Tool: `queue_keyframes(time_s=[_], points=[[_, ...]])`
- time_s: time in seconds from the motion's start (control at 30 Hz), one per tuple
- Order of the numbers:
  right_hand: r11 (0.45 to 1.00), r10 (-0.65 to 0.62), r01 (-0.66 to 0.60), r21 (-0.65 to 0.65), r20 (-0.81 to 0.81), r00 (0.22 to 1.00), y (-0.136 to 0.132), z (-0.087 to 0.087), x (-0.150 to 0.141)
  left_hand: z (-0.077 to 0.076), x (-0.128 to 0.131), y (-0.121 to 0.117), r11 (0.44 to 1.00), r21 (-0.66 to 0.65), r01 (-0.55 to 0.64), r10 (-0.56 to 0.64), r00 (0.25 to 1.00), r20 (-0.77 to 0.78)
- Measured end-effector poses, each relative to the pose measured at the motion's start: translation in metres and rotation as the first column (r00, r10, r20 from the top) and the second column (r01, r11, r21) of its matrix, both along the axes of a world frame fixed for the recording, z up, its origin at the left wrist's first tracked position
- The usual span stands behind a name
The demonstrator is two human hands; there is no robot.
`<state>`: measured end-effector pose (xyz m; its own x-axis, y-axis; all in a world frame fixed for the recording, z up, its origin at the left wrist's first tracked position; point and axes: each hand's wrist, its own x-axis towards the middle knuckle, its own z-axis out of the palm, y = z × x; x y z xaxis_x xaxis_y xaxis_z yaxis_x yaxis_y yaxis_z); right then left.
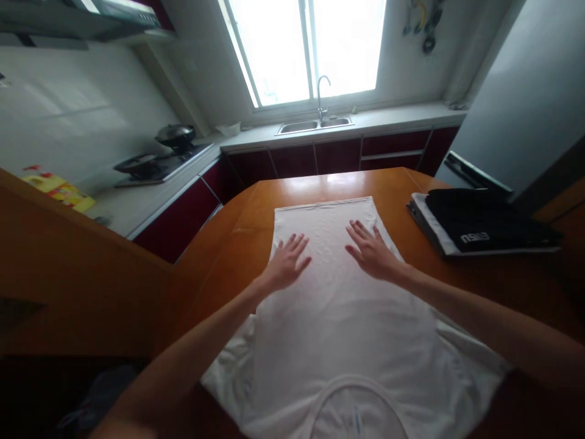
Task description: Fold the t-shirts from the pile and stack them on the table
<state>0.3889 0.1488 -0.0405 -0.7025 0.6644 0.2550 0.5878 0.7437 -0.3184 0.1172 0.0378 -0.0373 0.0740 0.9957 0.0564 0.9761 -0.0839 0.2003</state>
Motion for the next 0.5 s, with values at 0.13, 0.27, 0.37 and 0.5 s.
queue_keyframes(time_s=[0.13,0.27,0.37,0.5], points=[[0.988,0.146,-0.148,-0.053,-0.036,0.989,-0.119,-0.017,0.053,-0.003,0.064,-0.108,0.980,-0.036,0.196,-0.192,0.977,0.087],[0.977,0.199,-0.199,-0.076,0.000,0.980,-0.175,-0.032,0.083,-0.012,0.092,-0.158,0.964,-0.066,0.257,-0.249,0.962,0.108],[0.983,0.177,-0.176,-0.056,0.013,0.984,-0.187,-0.031,0.091,-0.014,0.100,-0.167,0.972,-0.015,0.236,-0.234,0.968,0.086],[0.991,0.130,-0.130,-0.016,-0.002,0.992,-0.198,-0.028,0.098,-0.013,0.108,-0.179,0.976,0.028,0.216,-0.217,0.974,0.065]])
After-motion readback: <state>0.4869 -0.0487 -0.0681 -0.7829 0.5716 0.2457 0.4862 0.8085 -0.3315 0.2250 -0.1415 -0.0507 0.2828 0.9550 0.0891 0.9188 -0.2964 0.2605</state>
